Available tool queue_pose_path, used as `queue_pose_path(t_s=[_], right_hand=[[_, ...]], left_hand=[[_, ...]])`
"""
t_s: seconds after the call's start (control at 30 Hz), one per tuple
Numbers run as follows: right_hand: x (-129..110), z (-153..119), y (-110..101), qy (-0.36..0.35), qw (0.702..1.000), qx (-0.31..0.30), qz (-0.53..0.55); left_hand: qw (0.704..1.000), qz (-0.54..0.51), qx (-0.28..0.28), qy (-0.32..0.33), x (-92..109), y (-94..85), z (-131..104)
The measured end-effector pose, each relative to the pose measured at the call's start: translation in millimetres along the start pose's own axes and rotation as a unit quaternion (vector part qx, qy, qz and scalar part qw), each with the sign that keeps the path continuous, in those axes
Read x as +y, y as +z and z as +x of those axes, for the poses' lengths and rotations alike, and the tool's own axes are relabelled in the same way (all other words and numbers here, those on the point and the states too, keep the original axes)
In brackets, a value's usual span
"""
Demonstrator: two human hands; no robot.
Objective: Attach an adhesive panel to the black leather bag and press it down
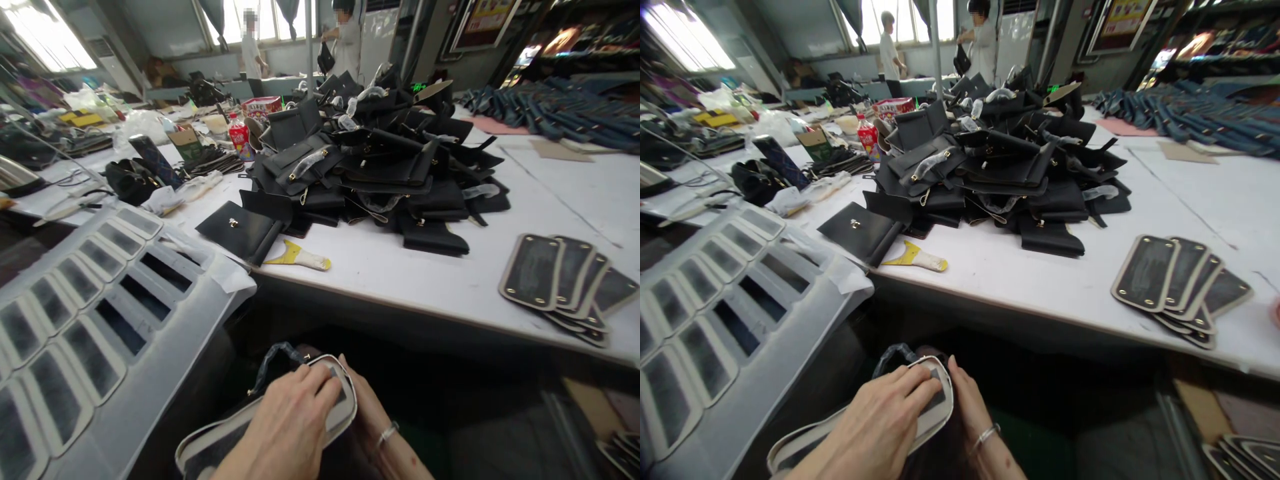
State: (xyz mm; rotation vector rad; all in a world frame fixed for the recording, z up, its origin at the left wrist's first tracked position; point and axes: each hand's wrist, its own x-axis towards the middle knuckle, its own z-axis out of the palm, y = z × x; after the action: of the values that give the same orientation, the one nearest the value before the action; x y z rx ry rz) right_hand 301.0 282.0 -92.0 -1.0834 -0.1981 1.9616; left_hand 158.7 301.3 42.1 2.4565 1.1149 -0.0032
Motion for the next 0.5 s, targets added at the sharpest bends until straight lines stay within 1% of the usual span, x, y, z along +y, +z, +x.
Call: queue_pose_path(t_s=[0.07,0.13,0.17,0.23,0.3,0.4,0.5], right_hand=[[-5.9,-18.3,0.4,-0.046,0.998,0.021,-0.043],[-14.7,-36.6,3.1,-0.107,0.985,0.022,-0.136],[-19.0,-44.4,5.2,-0.142,0.970,0.018,-0.196],[-25.6,-55.9,9.9,-0.200,0.929,0.020,-0.310],[-28.6,-61.9,14.6,-0.228,0.896,0.045,-0.378],[-28.5,-64.5,20.3,-0.253,0.863,0.087,-0.429],[-28.7,-65.2,23.8,-0.272,0.848,0.105,-0.443]], left_hand=[[1.000,-0.007,-0.018,0.004,2.2,-7.1,1.4],[1.000,-0.015,-0.020,0.009,2.3,-9.0,0.5],[1.000,-0.016,-0.015,0.010,1.7,-8.5,-0.5],[1.000,-0.016,-0.002,0.009,0.0,-6.6,-2.5],[1.000,-0.015,0.008,0.007,-1.8,-5.9,-4.0],[1.000,-0.002,0.020,0.020,-4.1,-7.7,-5.5],[0.997,0.005,0.045,0.055,-6.8,-8.4,-5.6]])
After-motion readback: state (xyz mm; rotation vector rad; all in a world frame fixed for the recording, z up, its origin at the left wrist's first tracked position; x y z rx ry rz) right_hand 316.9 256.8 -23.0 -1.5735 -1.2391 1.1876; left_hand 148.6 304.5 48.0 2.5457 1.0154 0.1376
